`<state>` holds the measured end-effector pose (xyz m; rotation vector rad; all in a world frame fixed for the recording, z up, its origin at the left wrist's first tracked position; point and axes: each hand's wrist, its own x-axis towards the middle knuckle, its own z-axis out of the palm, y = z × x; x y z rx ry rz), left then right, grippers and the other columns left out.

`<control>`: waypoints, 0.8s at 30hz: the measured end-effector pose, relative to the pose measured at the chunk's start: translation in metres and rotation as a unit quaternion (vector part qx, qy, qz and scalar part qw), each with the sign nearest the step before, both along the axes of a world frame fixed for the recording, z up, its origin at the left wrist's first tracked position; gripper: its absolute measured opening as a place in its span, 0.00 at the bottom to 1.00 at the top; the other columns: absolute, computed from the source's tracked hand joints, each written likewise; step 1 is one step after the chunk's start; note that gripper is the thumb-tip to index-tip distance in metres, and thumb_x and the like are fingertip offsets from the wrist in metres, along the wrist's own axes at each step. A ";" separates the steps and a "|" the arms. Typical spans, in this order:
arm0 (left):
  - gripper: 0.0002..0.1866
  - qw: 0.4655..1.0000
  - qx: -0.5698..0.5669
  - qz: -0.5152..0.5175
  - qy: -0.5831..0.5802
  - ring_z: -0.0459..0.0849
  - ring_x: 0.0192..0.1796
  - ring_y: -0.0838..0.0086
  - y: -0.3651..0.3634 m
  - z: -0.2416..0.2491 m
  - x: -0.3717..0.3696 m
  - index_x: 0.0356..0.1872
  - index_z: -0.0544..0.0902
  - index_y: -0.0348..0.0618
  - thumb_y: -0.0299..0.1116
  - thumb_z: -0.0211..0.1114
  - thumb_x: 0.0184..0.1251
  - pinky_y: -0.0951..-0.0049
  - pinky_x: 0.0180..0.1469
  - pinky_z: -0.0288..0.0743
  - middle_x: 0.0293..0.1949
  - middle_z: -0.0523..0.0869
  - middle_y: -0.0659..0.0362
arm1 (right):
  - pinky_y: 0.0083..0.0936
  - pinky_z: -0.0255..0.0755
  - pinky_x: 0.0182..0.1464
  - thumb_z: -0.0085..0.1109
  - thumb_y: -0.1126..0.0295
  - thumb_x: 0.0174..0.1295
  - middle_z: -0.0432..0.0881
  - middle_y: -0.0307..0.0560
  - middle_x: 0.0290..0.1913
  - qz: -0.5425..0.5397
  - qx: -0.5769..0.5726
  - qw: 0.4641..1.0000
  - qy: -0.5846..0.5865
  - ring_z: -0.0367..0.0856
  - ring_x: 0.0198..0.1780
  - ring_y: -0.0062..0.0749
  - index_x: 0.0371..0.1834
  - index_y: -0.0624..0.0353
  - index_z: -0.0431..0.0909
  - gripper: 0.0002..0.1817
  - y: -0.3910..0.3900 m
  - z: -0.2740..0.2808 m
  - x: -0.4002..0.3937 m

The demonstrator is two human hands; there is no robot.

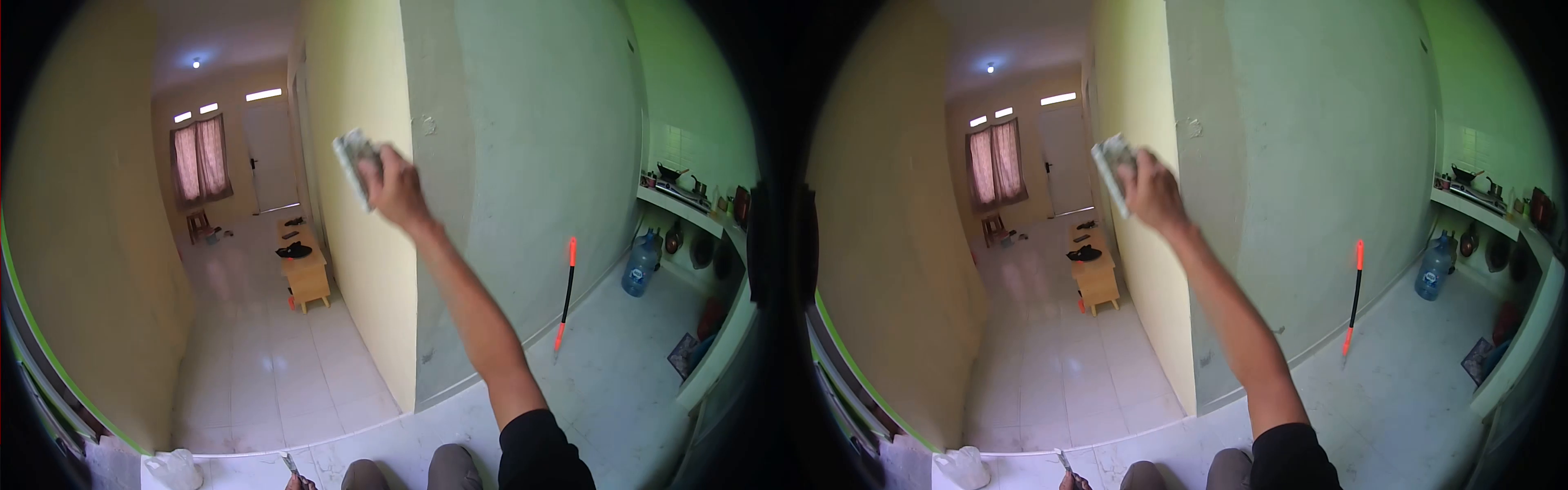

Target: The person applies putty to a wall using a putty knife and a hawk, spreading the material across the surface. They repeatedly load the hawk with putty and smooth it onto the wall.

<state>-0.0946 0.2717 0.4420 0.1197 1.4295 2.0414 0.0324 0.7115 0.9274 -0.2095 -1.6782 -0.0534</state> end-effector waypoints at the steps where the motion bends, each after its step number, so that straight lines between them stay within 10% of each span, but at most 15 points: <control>1: 0.14 0.999 0.014 -0.007 -0.039 0.67 0.17 0.77 0.003 0.001 -0.004 0.26 0.73 0.49 0.34 0.58 0.77 0.75 0.18 0.59 0.19 0.70 0.65 | 0.50 0.78 0.41 0.59 0.66 0.71 0.83 0.67 0.40 0.029 0.025 0.998 0.053 0.84 0.40 0.66 0.48 0.69 0.75 0.15 -0.014 -0.014 -0.004; 4: 0.07 0.917 -0.141 -0.031 0.372 0.73 0.22 0.68 0.010 0.005 -0.006 0.29 0.75 0.41 0.23 0.60 0.68 0.65 0.24 0.66 0.20 0.73 0.58 | 0.42 0.79 0.39 0.58 0.66 0.73 0.84 0.61 0.35 0.040 -0.005 0.986 0.162 0.87 0.36 0.56 0.48 0.68 0.78 0.14 -0.031 -0.029 0.015; 9: 0.33 0.885 -0.203 -0.051 0.416 0.76 0.25 0.54 0.006 -0.013 -0.009 0.72 0.70 0.35 0.19 0.60 0.62 0.55 0.30 0.71 0.22 0.76 0.49 | 0.43 0.77 0.36 0.59 0.66 0.73 0.84 0.62 0.32 -0.066 -0.075 0.959 0.264 0.86 0.33 0.55 0.44 0.71 0.80 0.14 0.029 -0.004 0.064; 12: 0.27 0.882 -0.228 -0.045 0.410 0.76 0.24 0.52 0.008 -0.034 0.001 0.65 0.75 0.34 0.21 0.60 0.62 0.53 0.29 0.71 0.21 0.75 0.48 | 0.44 0.78 0.39 0.59 0.67 0.72 0.85 0.65 0.38 -0.111 -0.048 0.962 0.243 0.85 0.38 0.60 0.49 0.75 0.80 0.17 0.050 0.002 0.073; 13: 0.07 0.898 -0.193 -0.028 0.394 0.73 0.19 0.62 0.011 -0.039 0.006 0.42 0.82 0.38 0.29 0.61 0.69 0.61 0.23 0.68 0.18 0.72 0.55 | 0.45 0.78 0.40 0.59 0.67 0.72 0.85 0.66 0.40 -0.141 -0.010 0.960 0.242 0.85 0.39 0.61 0.50 0.75 0.80 0.17 0.057 0.002 0.073; 16: 0.17 0.999 -0.016 -0.002 -0.042 0.68 0.18 0.76 0.022 -0.004 0.021 0.23 0.73 0.50 0.37 0.60 0.77 0.71 0.18 0.60 0.18 0.70 0.64 | 0.44 0.79 0.39 0.60 0.66 0.71 0.84 0.64 0.42 -0.220 0.043 0.951 0.212 0.85 0.40 0.58 0.55 0.74 0.80 0.19 0.064 0.002 0.071; 20: 0.22 0.998 -0.063 0.015 0.013 0.63 0.17 0.83 0.020 -0.014 0.014 0.21 0.70 0.54 0.43 0.58 0.81 0.77 0.16 0.55 0.17 0.67 0.68 | 0.40 0.79 0.35 0.60 0.67 0.71 0.83 0.57 0.39 -0.256 0.076 0.951 0.154 0.85 0.35 0.53 0.58 0.71 0.80 0.19 0.064 0.010 0.082; 21: 0.22 0.944 -0.126 0.018 0.304 0.64 0.15 0.81 0.018 -0.019 0.018 0.22 0.73 0.49 0.44 0.56 0.82 0.74 0.15 0.57 0.16 0.67 0.67 | 0.40 0.79 0.34 0.60 0.68 0.70 0.83 0.57 0.39 -0.243 0.078 0.957 0.137 0.85 0.34 0.52 0.58 0.71 0.80 0.19 0.067 0.012 0.086; 24: 0.23 0.974 -0.178 -0.009 0.142 0.65 0.14 0.79 0.018 -0.015 0.014 0.24 0.76 0.44 0.43 0.53 0.83 0.71 0.15 0.60 0.16 0.69 0.66 | 0.39 0.78 0.35 0.60 0.69 0.70 0.82 0.58 0.39 -0.233 0.091 0.963 0.106 0.84 0.34 0.52 0.59 0.72 0.80 0.19 0.079 0.012 0.086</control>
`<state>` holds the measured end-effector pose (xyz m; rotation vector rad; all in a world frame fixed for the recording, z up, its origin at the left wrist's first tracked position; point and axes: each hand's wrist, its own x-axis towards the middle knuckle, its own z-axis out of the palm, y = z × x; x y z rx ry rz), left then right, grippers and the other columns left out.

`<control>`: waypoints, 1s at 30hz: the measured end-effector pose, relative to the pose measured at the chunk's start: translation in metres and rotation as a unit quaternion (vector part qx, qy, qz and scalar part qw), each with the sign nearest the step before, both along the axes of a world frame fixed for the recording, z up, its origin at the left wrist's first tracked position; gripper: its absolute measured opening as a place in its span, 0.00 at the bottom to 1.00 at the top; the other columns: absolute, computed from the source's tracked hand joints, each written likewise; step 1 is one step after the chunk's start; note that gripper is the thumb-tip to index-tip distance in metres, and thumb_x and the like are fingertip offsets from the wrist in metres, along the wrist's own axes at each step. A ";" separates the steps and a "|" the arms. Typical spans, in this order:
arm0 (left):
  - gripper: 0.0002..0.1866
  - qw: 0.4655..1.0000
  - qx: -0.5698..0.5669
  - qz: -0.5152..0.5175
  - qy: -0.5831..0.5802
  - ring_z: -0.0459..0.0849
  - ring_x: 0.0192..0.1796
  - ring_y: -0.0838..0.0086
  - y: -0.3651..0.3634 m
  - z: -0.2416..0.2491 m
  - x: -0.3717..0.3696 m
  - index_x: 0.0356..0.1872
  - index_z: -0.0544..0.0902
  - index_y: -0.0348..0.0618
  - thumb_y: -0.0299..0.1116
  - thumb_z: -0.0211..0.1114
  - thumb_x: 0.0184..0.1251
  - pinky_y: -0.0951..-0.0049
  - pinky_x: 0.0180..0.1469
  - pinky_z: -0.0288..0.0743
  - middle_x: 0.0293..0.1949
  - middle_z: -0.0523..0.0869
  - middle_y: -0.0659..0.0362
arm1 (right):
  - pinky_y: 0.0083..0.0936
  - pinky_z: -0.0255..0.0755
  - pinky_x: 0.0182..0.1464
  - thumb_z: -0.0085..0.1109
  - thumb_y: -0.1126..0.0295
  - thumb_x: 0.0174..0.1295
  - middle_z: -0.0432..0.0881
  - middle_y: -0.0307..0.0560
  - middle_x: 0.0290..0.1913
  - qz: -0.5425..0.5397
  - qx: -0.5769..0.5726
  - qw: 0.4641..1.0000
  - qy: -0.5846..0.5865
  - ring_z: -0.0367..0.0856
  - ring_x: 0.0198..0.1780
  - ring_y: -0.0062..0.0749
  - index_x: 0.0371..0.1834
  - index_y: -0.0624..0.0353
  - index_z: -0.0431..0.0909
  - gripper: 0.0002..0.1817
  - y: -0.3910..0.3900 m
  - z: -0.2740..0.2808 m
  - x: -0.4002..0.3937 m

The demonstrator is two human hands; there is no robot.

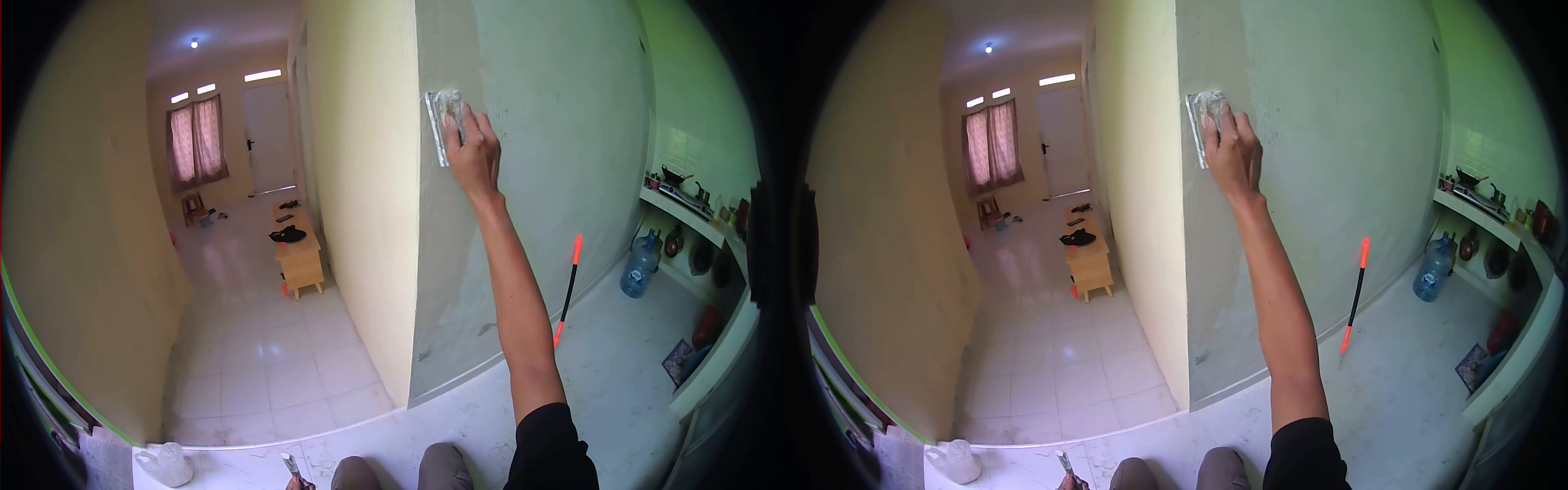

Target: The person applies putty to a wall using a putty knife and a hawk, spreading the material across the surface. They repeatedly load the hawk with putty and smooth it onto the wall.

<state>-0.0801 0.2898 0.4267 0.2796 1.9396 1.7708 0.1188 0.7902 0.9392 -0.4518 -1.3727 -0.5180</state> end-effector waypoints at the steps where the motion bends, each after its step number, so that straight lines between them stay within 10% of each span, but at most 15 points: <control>1: 0.25 0.988 0.036 0.045 -0.142 0.64 0.14 0.77 0.001 0.007 -0.001 0.20 0.74 0.43 0.42 0.52 0.84 0.69 0.15 0.62 0.15 0.68 0.66 | 0.39 0.78 0.36 0.60 0.70 0.70 0.82 0.58 0.39 0.007 -0.010 1.000 -0.001 0.84 0.35 0.53 0.59 0.71 0.80 0.19 0.003 -0.004 -0.004; 4: 0.15 0.989 0.011 -0.024 0.145 0.65 0.15 0.76 0.002 0.008 0.000 0.38 0.85 0.40 0.37 0.54 0.82 0.69 0.16 0.62 0.16 0.68 0.66 | 0.40 0.77 0.37 0.60 0.72 0.70 0.81 0.59 0.38 0.023 -0.028 0.999 -0.025 0.82 0.35 0.54 0.59 0.73 0.79 0.18 -0.004 -0.020 -0.006; 5: 0.27 0.978 0.035 -0.013 -0.204 0.68 0.17 0.72 0.003 -0.015 -0.028 0.75 0.71 0.44 0.26 0.56 0.75 0.67 0.19 0.64 0.18 0.69 0.63 | 0.39 0.77 0.37 0.60 0.72 0.70 0.81 0.59 0.38 0.031 -0.037 0.998 -0.034 0.82 0.35 0.54 0.59 0.73 0.79 0.18 -0.010 -0.033 -0.006; 8: 0.40 0.962 -0.043 -0.117 0.241 0.71 0.21 0.69 0.004 -0.015 -0.015 0.81 0.61 0.47 0.17 0.56 0.66 0.64 0.22 0.66 0.20 0.71 0.59 | 0.37 0.78 0.34 0.62 0.73 0.68 0.80 0.59 0.37 0.040 -0.054 0.996 -0.054 0.83 0.33 0.52 0.58 0.73 0.80 0.18 -0.020 -0.081 -0.001; 9: 0.26 0.969 -0.004 -0.092 0.228 0.72 0.22 0.68 0.009 0.018 -0.001 0.65 0.78 0.39 0.15 0.57 0.63 0.61 0.25 0.66 0.20 0.71 0.56 | 0.37 0.78 0.33 0.62 0.73 0.68 0.80 0.58 0.37 0.043 -0.053 0.996 -0.063 0.83 0.32 0.50 0.59 0.73 0.79 0.19 -0.021 -0.095 0.001; 17: 0.03 0.976 -0.019 -0.083 0.201 0.72 0.22 0.62 0.013 0.001 -0.004 0.34 0.77 0.38 0.20 0.60 0.67 0.58 0.24 0.65 0.20 0.73 0.54 | 0.40 0.78 0.32 0.60 0.70 0.70 0.82 0.59 0.36 0.008 0.006 1.000 -0.004 0.84 0.32 0.52 0.55 0.72 0.81 0.17 -0.026 -0.010 0.018; 20: 0.05 0.971 -0.003 -0.074 0.228 0.72 0.21 0.63 0.013 -0.001 -0.003 0.31 0.75 0.39 0.20 0.60 0.67 0.58 0.24 0.65 0.20 0.73 0.54 | 0.40 0.79 0.33 0.60 0.69 0.70 0.82 0.60 0.37 -0.016 0.013 1.000 0.007 0.84 0.33 0.54 0.54 0.72 0.81 0.17 -0.005 0.023 0.004; 23: 0.04 0.979 0.117 -0.038 -0.165 0.72 0.21 0.62 0.006 -0.027 -0.021 0.39 0.80 0.38 0.20 0.60 0.66 0.58 0.26 0.67 0.19 0.73 0.53 | 0.41 0.79 0.33 0.59 0.69 0.70 0.81 0.60 0.38 -0.017 -0.005 1.000 0.011 0.84 0.34 0.55 0.56 0.73 0.80 0.18 0.003 0.006 -0.013; 26: 0.12 0.963 0.006 -0.070 0.260 0.70 0.20 0.68 0.009 -0.027 -0.012 0.52 0.82 0.37 0.21 0.59 0.69 0.62 0.22 0.65 0.19 0.72 0.58 | 0.41 0.78 0.32 0.60 0.69 0.70 0.79 0.58 0.37 0.000 -0.039 0.999 -0.001 0.84 0.33 0.54 0.56 0.73 0.79 0.18 -0.005 -0.042 -0.018; 27: 0.20 0.955 0.033 -0.078 0.286 0.68 0.18 0.74 0.010 -0.037 -0.015 0.64 0.78 0.38 0.23 0.57 0.73 0.66 0.19 0.62 0.19 0.71 0.64 | 0.41 0.78 0.32 0.61 0.68 0.70 0.79 0.58 0.37 0.010 -0.052 0.999 -0.006 0.84 0.33 0.53 0.55 0.73 0.79 0.18 -0.011 -0.061 -0.016; 30: 0.06 0.988 0.080 -0.093 0.096 0.65 0.16 0.78 0.013 -0.024 -0.013 0.42 0.80 0.40 0.31 0.57 0.77 0.68 0.17 0.58 0.18 0.70 0.66 | 0.41 0.78 0.32 0.61 0.68 0.70 0.80 0.58 0.36 0.048 -0.061 0.996 -0.036 0.84 0.32 0.53 0.54 0.74 0.80 0.18 -0.022 -0.109 -0.003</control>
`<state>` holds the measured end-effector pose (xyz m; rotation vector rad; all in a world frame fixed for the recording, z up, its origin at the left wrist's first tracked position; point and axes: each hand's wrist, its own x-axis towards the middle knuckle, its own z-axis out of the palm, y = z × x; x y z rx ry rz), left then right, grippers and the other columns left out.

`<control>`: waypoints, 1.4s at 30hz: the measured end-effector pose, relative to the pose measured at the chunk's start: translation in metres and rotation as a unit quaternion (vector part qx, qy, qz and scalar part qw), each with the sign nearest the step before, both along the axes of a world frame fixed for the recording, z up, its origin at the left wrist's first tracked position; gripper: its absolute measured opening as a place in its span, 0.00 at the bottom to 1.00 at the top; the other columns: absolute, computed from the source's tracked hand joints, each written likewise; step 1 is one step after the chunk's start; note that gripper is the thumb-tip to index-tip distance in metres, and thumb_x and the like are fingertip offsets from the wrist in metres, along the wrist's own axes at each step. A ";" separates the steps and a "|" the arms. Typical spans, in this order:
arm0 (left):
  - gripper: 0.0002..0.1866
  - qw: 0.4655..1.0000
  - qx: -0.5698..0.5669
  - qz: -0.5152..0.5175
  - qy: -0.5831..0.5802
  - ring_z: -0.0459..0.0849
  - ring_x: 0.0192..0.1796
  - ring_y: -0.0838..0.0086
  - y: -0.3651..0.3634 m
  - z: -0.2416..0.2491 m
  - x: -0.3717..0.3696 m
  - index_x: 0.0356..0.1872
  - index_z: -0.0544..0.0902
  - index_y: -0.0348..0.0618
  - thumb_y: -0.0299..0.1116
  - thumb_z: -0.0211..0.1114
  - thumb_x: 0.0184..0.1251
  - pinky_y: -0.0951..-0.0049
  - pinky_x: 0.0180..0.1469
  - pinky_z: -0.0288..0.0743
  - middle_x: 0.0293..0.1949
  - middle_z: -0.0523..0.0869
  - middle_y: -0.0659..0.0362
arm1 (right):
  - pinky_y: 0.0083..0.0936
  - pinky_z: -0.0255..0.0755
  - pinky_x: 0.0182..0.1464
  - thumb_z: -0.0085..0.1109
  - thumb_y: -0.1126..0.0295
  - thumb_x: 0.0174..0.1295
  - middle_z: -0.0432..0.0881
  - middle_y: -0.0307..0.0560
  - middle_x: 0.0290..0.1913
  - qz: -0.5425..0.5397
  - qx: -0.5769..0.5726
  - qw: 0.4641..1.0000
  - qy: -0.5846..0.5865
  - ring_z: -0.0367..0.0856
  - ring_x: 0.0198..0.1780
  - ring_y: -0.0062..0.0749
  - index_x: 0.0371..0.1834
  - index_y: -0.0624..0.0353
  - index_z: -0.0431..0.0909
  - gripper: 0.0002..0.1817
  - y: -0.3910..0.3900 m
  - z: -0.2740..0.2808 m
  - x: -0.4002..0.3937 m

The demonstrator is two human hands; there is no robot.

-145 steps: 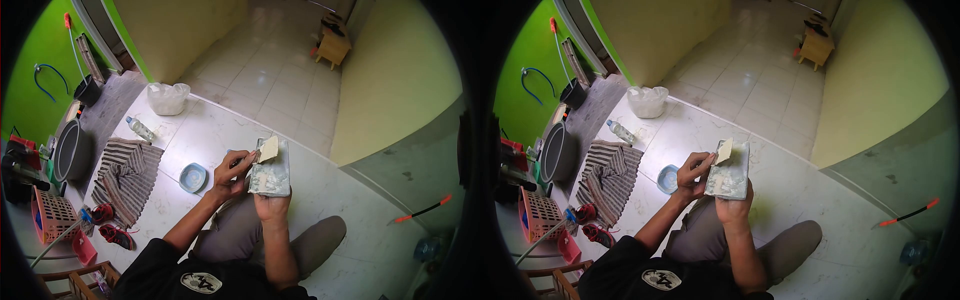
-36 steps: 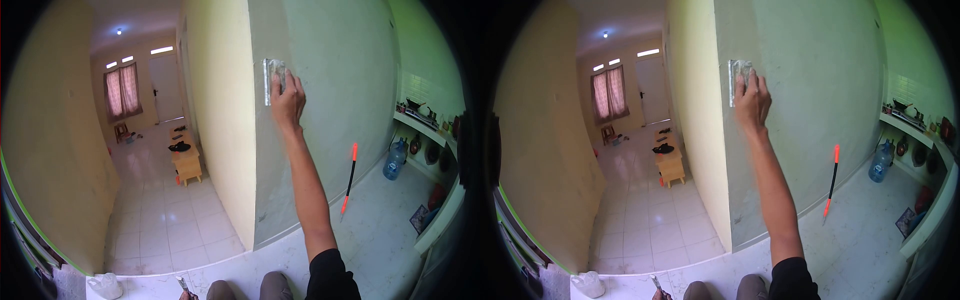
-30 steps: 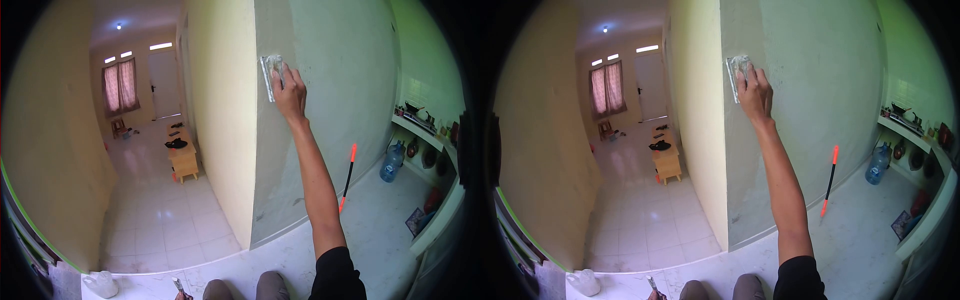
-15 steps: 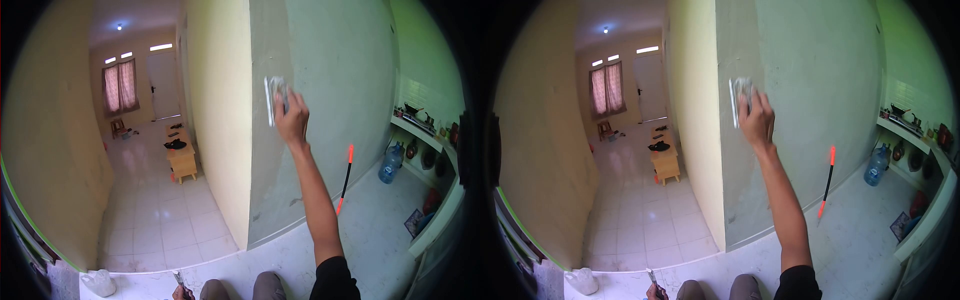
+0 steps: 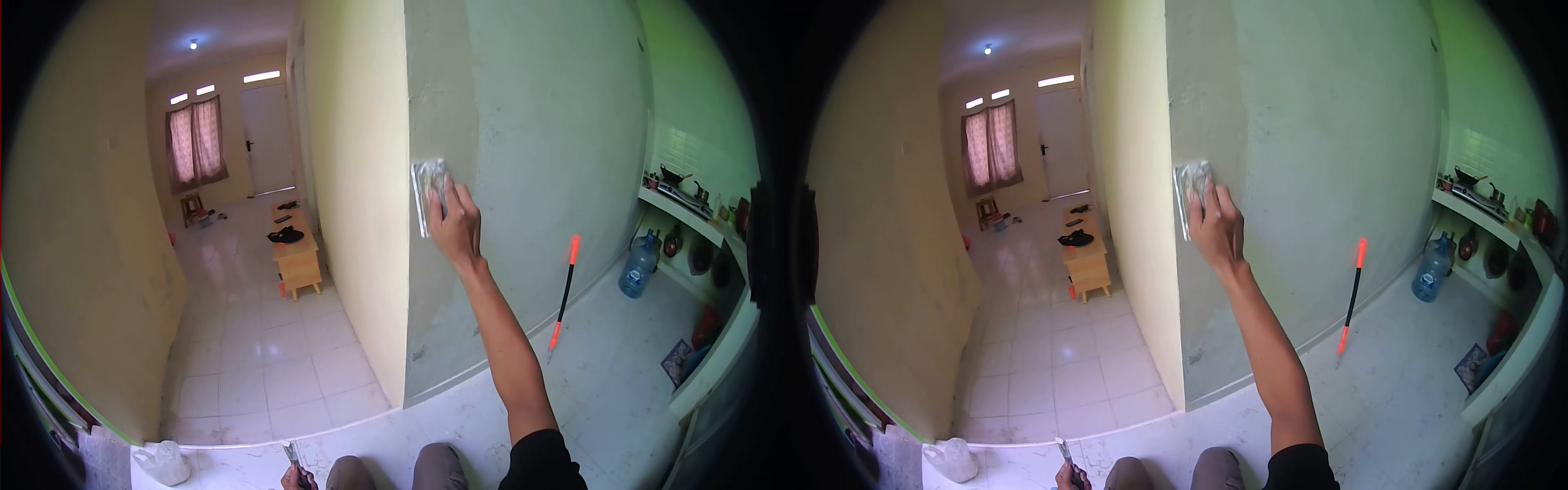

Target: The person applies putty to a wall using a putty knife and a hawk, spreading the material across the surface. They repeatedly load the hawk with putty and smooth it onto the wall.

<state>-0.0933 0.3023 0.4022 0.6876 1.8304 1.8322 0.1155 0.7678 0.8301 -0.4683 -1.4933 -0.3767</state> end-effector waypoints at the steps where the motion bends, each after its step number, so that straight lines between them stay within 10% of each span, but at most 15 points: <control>1: 0.11 0.998 0.008 -0.010 -0.065 0.65 0.16 0.79 0.002 0.007 0.000 0.35 0.80 0.41 0.33 0.57 0.79 0.69 0.17 0.57 0.17 0.69 0.66 | 0.41 0.78 0.32 0.61 0.68 0.70 0.80 0.58 0.36 -0.003 -0.001 1.000 0.013 0.84 0.32 0.54 0.54 0.74 0.80 0.18 -0.003 -0.001 0.005; 7: 0.20 0.987 -0.007 0.031 -0.157 0.66 0.15 0.78 0.015 0.047 0.011 0.24 0.74 0.45 0.41 0.58 0.80 0.68 0.17 0.57 0.16 0.69 0.66 | 0.42 0.80 0.35 0.60 0.67 0.70 0.82 0.60 0.37 -0.044 0.054 0.996 0.050 0.85 0.34 0.56 0.54 0.74 0.80 0.19 0.006 0.101 0.020; 11: 0.25 0.986 -0.007 0.057 0.157 0.65 0.13 0.77 0.021 0.019 0.009 0.19 0.72 0.51 0.51 0.60 0.78 0.70 0.16 0.54 0.14 0.67 0.67 | 0.43 0.79 0.38 0.58 0.66 0.71 0.82 0.62 0.38 -0.044 0.061 0.996 0.039 0.84 0.37 0.59 0.52 0.73 0.81 0.17 0.020 0.152 0.007; 14: 0.24 0.972 0.023 0.067 -0.225 0.64 0.13 0.79 0.023 0.038 0.017 0.20 0.71 0.52 0.50 0.60 0.78 0.72 0.15 0.52 0.14 0.68 0.67 | 0.45 0.78 0.39 0.60 0.68 0.70 0.82 0.61 0.39 -0.022 0.029 0.999 0.028 0.83 0.37 0.60 0.51 0.72 0.81 0.16 0.017 0.126 -0.008; 19: 0.26 0.976 0.044 0.039 -0.210 0.63 0.13 0.80 0.030 0.010 0.017 0.20 0.70 0.53 0.53 0.60 0.78 0.74 0.14 0.51 0.14 0.69 0.68 | 0.46 0.79 0.34 0.61 0.70 0.68 0.82 0.63 0.38 0.024 0.007 0.999 -0.030 0.84 0.36 0.60 0.53 0.72 0.80 0.17 -0.017 0.063 0.008; 23: 0.25 0.983 0.012 0.022 -0.184 0.64 0.13 0.79 0.038 0.020 0.011 0.20 0.71 0.52 0.53 0.59 0.78 0.74 0.14 0.52 0.14 0.69 0.67 | 0.51 0.77 0.42 0.57 0.64 0.69 0.83 0.67 0.36 -0.062 0.069 0.995 0.039 0.83 0.39 0.63 0.41 0.70 0.81 0.16 0.000 0.185 0.019; 26: 0.26 0.989 0.048 0.028 0.138 0.65 0.12 0.79 0.046 0.016 0.008 0.20 0.73 0.51 0.54 0.58 0.78 0.73 0.14 0.52 0.14 0.70 0.66 | 0.52 0.78 0.47 0.56 0.61 0.68 0.84 0.70 0.38 -0.097 0.101 0.989 0.046 0.84 0.42 0.64 0.37 0.69 0.83 0.18 0.020 0.295 0.022; 30: 0.20 0.981 0.049 0.028 -0.187 0.69 0.15 0.75 0.047 0.032 0.007 0.24 0.76 0.47 0.46 0.61 0.78 0.70 0.15 0.58 0.16 0.72 0.63 | 0.50 0.77 0.50 0.56 0.58 0.68 0.85 0.72 0.39 -0.110 0.070 0.991 0.000 0.84 0.45 0.66 0.39 0.72 0.84 0.22 0.024 0.349 0.016; 32: 0.21 0.977 0.028 0.040 -0.209 0.69 0.15 0.75 0.050 0.035 0.007 0.24 0.76 0.47 0.46 0.60 0.79 0.69 0.16 0.59 0.16 0.72 0.63 | 0.49 0.78 0.50 0.57 0.58 0.67 0.85 0.73 0.40 -0.111 0.025 0.993 -0.023 0.85 0.45 0.65 0.39 0.73 0.84 0.22 0.023 0.343 0.014; 36: 0.09 0.986 0.023 0.031 0.164 0.70 0.17 0.72 0.049 0.004 0.003 0.32 0.79 0.45 0.35 0.60 0.75 0.66 0.20 0.63 0.17 0.73 0.61 | 0.48 0.78 0.48 0.58 0.59 0.67 0.85 0.73 0.39 -0.092 0.040 0.994 -0.038 0.85 0.45 0.65 0.39 0.72 0.84 0.21 0.031 0.296 0.016; 38: 0.06 0.984 0.017 0.024 0.174 0.70 0.17 0.70 0.050 -0.001 0.004 0.44 0.84 0.44 0.29 0.60 0.72 0.64 0.21 0.65 0.17 0.73 0.59 | 0.49 0.78 0.46 0.59 0.60 0.67 0.84 0.72 0.37 -0.092 0.055 0.993 -0.042 0.85 0.43 0.65 0.40 0.71 0.84 0.19 0.034 0.262 0.016; 41: 0.37 0.960 -0.059 -0.061 -0.268 0.73 0.22 0.65 0.048 -0.071 -0.044 0.75 0.69 0.50 0.15 0.58 0.62 0.61 0.25 0.69 0.22 0.74 0.57 | 0.50 0.77 0.42 0.59 0.65 0.68 0.83 0.68 0.36 -0.070 0.059 0.995 -0.038 0.83 0.39 0.65 0.43 0.70 0.82 0.15 0.031 0.191 0.011; 42: 0.32 0.992 -0.034 -0.053 -0.108 0.72 0.21 0.67 0.046 -0.056 -0.036 0.73 0.71 0.49 0.20 0.59 0.65 0.62 0.24 0.68 0.21 0.74 0.58 | 0.49 0.78 0.41 0.59 0.66 0.68 0.83 0.67 0.38 -0.062 0.035 0.997 -0.040 0.84 0.39 0.63 0.47 0.71 0.82 0.15 0.022 0.168 0.011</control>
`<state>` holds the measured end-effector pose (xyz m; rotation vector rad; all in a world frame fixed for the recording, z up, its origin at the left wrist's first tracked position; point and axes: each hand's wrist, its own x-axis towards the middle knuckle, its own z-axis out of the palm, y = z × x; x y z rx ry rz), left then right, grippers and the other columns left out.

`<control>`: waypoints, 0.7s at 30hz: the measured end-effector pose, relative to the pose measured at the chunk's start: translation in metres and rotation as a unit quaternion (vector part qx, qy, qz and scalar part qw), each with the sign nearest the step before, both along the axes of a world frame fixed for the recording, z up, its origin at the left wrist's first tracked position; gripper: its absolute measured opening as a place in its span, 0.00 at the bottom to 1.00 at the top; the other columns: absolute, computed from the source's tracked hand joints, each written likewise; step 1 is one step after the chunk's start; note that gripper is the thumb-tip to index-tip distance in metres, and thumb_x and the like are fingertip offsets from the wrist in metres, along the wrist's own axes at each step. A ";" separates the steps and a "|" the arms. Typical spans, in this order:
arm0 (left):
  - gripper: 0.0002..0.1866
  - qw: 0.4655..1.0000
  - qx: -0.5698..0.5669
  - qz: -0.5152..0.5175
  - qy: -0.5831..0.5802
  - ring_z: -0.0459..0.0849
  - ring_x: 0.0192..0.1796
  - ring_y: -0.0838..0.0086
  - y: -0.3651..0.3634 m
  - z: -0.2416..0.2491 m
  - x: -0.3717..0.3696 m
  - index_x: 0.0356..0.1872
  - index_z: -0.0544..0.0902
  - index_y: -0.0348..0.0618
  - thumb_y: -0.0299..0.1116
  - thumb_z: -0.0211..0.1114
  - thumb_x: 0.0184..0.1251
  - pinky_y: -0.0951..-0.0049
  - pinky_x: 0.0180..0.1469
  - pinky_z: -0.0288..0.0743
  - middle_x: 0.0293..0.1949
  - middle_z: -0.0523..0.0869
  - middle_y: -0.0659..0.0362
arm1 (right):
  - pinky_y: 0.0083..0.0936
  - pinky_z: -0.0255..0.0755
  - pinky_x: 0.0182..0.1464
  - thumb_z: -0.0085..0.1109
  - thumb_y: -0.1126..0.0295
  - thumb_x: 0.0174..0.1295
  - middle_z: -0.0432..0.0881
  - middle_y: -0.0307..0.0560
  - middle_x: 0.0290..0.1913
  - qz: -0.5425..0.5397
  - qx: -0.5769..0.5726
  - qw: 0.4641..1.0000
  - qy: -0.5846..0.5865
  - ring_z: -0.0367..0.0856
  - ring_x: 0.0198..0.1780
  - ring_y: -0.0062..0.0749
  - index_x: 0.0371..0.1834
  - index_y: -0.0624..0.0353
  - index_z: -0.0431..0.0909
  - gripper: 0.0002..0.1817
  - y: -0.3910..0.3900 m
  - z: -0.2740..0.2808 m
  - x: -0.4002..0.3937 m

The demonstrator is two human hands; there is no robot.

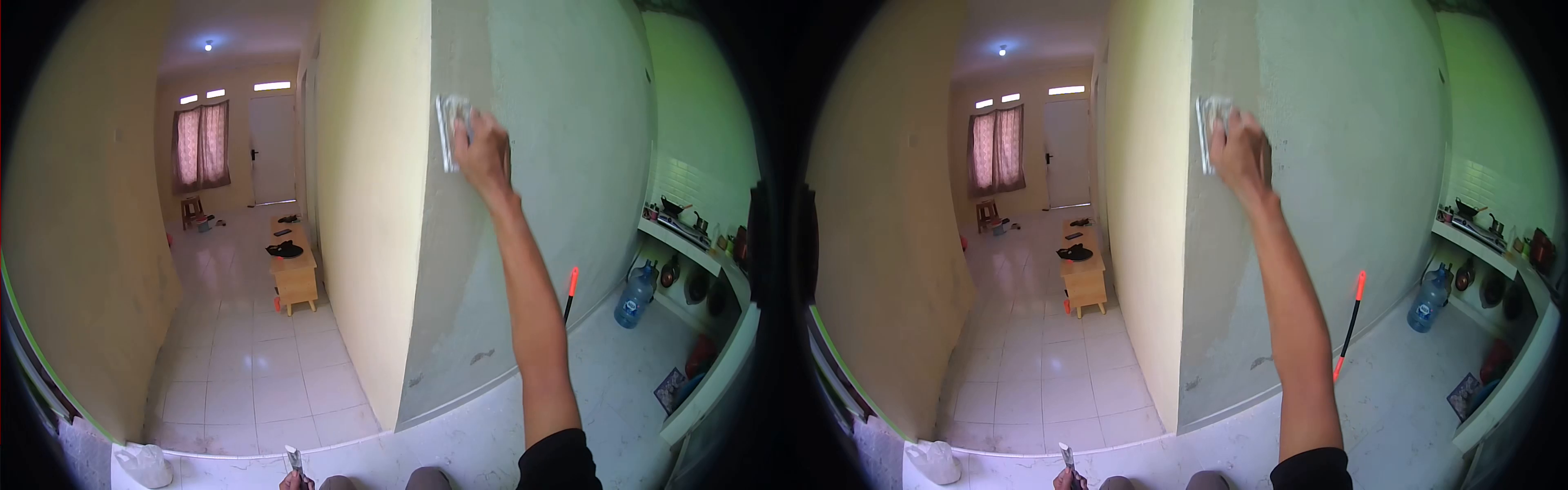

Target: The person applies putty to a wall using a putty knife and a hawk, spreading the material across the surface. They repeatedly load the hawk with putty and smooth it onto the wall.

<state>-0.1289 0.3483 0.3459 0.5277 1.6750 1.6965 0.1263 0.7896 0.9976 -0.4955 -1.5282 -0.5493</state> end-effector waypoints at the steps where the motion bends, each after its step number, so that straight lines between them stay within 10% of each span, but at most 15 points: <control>1: 0.27 0.986 0.033 0.007 0.162 0.71 0.20 0.68 0.000 0.044 0.020 0.70 0.74 0.47 0.25 0.60 0.69 0.63 0.22 0.66 0.20 0.73 0.59 | 0.48 0.80 0.40 0.59 0.67 0.68 0.82 0.66 0.40 0.008 -0.025 1.000 -0.001 0.85 0.39 0.62 0.50 0.71 0.81 0.16 -0.010 -0.024 0.000; 2: 0.23 0.946 0.066 0.014 0.318 0.69 0.18 0.70 0.001 0.074 0.035 0.68 0.76 0.45 0.30 0.61 0.73 0.64 0.21 0.64 0.19 0.72 0.60 | 0.46 0.80 0.38 0.59 0.68 0.68 0.82 0.66 0.40 0.015 -0.034 0.999 -0.005 0.85 0.38 0.61 0.52 0.71 0.81 0.16 -0.014 -0.048 0.001; 4: 0.14 0.958 0.086 0.047 0.270 0.67 0.16 0.73 0.003 0.089 0.046 0.45 0.81 0.44 0.44 0.59 0.77 0.67 0.18 0.60 0.16 0.71 0.62 | 0.44 0.79 0.35 0.60 0.69 0.68 0.82 0.65 0.38 0.027 -0.046 0.999 -0.013 0.85 0.36 0.59 0.53 0.72 0.81 0.17 -0.019 -0.093 0.004; 8: 0.35 0.996 0.029 0.067 0.042 0.64 0.13 0.78 -0.002 0.109 0.056 0.17 0.71 0.48 0.65 0.50 0.79 0.71 0.17 0.56 0.13 0.70 0.64 | 0.44 0.79 0.34 0.61 0.69 0.68 0.81 0.64 0.35 0.038 -0.036 0.999 -0.006 0.84 0.34 0.57 0.51 0.71 0.82 0.15 -0.030 -0.110 0.018; 14: 0.36 0.996 0.022 0.074 0.047 0.66 0.13 0.78 -0.010 0.101 0.057 0.16 0.69 0.49 0.66 0.49 0.79 0.71 0.17 0.57 0.13 0.70 0.65 | 0.50 0.77 0.47 0.58 0.64 0.70 0.84 0.67 0.38 0.032 0.084 0.992 0.088 0.83 0.43 0.64 0.44 0.67 0.82 0.14 -0.020 0.050 0.016; 17: 0.23 0.996 0.033 0.078 0.019 0.70 0.15 0.72 -0.017 0.070 0.041 0.31 0.82 0.43 0.51 0.57 0.79 0.65 0.19 0.62 0.15 0.72 0.60 | 0.48 0.76 0.53 0.63 0.67 0.66 0.85 0.66 0.47 0.054 0.096 0.989 0.099 0.83 0.50 0.63 0.50 0.66 0.82 0.15 -0.011 0.127 0.016; 19: 0.12 0.966 0.018 0.084 0.244 0.73 0.19 0.65 -0.018 0.070 0.037 0.51 0.81 0.44 0.38 0.59 0.74 0.61 0.23 0.66 0.17 0.74 0.56 | 0.41 0.77 0.54 0.65 0.66 0.67 0.86 0.61 0.48 0.072 0.136 0.986 0.065 0.86 0.51 0.54 0.53 0.63 0.83 0.16 0.014 0.171 0.019; 21: 0.41 0.905 -0.032 0.037 0.423 0.76 0.25 0.56 -0.022 0.057 0.024 0.78 0.63 0.50 0.20 0.59 0.60 0.54 0.29 0.71 0.23 0.77 0.49 | 0.37 0.77 0.54 0.63 0.67 0.69 0.87 0.58 0.49 0.095 0.107 0.990 0.009 0.86 0.52 0.47 0.55 0.63 0.83 0.16 0.010 0.189 0.014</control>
